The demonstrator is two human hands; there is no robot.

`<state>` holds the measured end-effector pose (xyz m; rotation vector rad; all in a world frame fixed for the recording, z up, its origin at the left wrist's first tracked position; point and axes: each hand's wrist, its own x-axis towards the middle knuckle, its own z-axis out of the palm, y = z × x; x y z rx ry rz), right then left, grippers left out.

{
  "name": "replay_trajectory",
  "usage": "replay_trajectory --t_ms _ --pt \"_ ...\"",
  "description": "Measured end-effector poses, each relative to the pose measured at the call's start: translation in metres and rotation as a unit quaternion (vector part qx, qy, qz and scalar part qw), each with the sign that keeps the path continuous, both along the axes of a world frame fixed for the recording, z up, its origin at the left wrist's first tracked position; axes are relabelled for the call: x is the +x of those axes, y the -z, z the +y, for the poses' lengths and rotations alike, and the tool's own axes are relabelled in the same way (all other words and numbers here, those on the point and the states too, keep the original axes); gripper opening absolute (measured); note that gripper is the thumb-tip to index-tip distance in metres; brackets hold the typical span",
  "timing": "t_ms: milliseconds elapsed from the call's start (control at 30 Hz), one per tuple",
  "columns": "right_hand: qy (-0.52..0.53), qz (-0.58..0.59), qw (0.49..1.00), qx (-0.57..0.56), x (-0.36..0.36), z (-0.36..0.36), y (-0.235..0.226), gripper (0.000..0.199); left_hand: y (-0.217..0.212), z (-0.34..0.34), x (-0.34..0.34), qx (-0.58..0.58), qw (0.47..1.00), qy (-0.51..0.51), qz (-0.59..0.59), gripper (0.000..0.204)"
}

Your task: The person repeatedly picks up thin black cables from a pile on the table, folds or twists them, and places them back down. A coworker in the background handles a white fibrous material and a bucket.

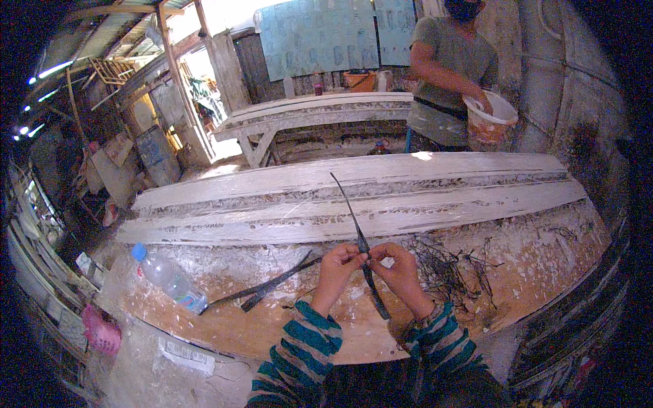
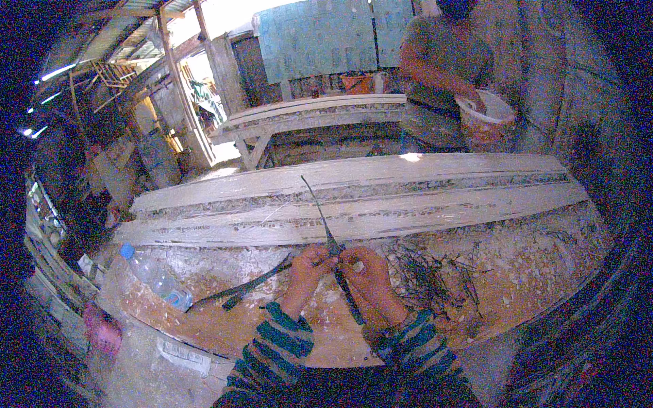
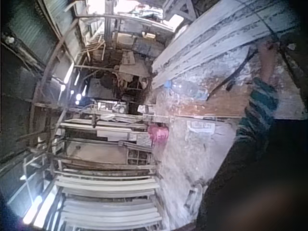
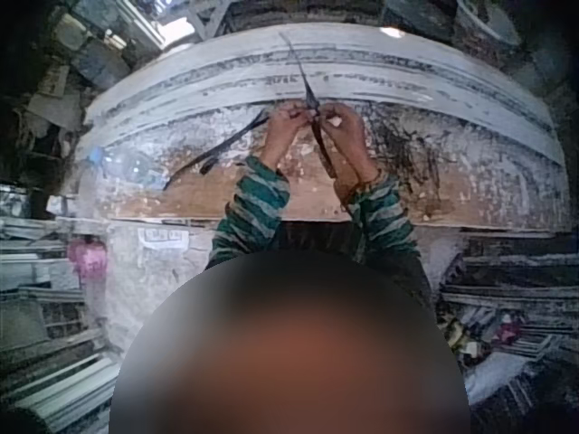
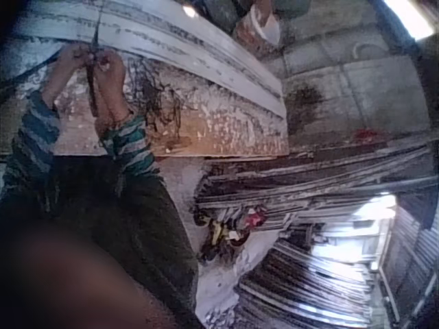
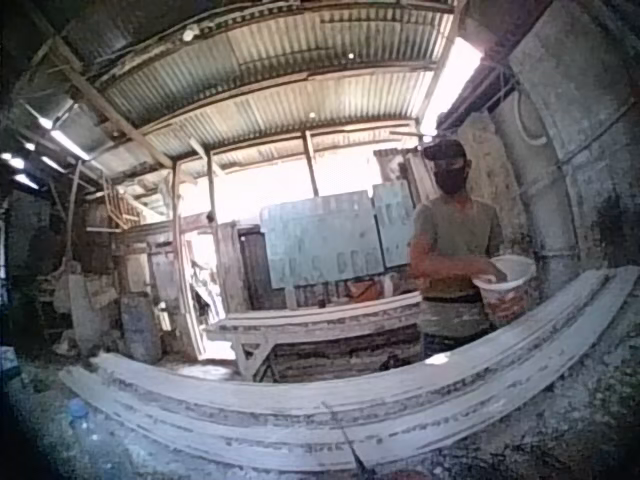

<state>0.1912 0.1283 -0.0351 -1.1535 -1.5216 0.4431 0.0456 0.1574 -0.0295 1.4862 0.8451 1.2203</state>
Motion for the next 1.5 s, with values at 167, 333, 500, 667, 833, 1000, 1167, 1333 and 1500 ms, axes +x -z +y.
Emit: replay_trajectory --t_ms 167,333,500,667,833,1000,1167,1333,1500 --pt "-0.027 0.038 0.998 -0.042 0.002 0.002 0.002 0.014 -0.005 -0.003 0.0 -0.014 0.999 -0.014 0.041 0.01" --pt "-0.041 0.046 0.997 -0.044 0.005 0.005 0.007 0.014 -0.004 -0.001 -0.002 0.001 1.0 0.001 0.02 0.013" --pt "-0.05 0.064 0.996 -0.046 0.005 0.009 0.01 0.013 0.001 0.001 -0.001 0.0 1.0 0.002 -0.005 0.016" --pt "-0.066 0.106 0.991 -0.053 0.008 0.007 0.009 0.015 0.003 0.002 -0.003 -0.016 1.0 -0.005 -0.003 0.016" --pt "-0.135 0.23 0.953 -0.141 0.012 0.011 0.011 0.018 0.002 0.004 -0.005 -0.052 0.996 0.036 -0.056 0.015" --pt "-0.141 0.245 0.949 -0.141 0.009 0.013 0.012 0.021 0.007 0.006 -0.003 -0.043 0.996 0.056 -0.051 0.017" --pt "-0.142 0.216 0.954 -0.155 0.011 0.009 0.006 0.029 0.013 0.009 -0.002 -0.028 0.996 0.085 -0.002 0.022" --pt "-0.143 0.234 0.948 -0.161 0.011 0.007 0.003 0.03 0.013 0.006 -0.002 -0.023 0.997 0.076 -0.006 0.026" --pt "-0.148 0.248 0.947 -0.141 0.009 0.007 0.004 0.028 0.012 0.004 -0.003 -0.039 0.996 0.082 -0.025 0.025"
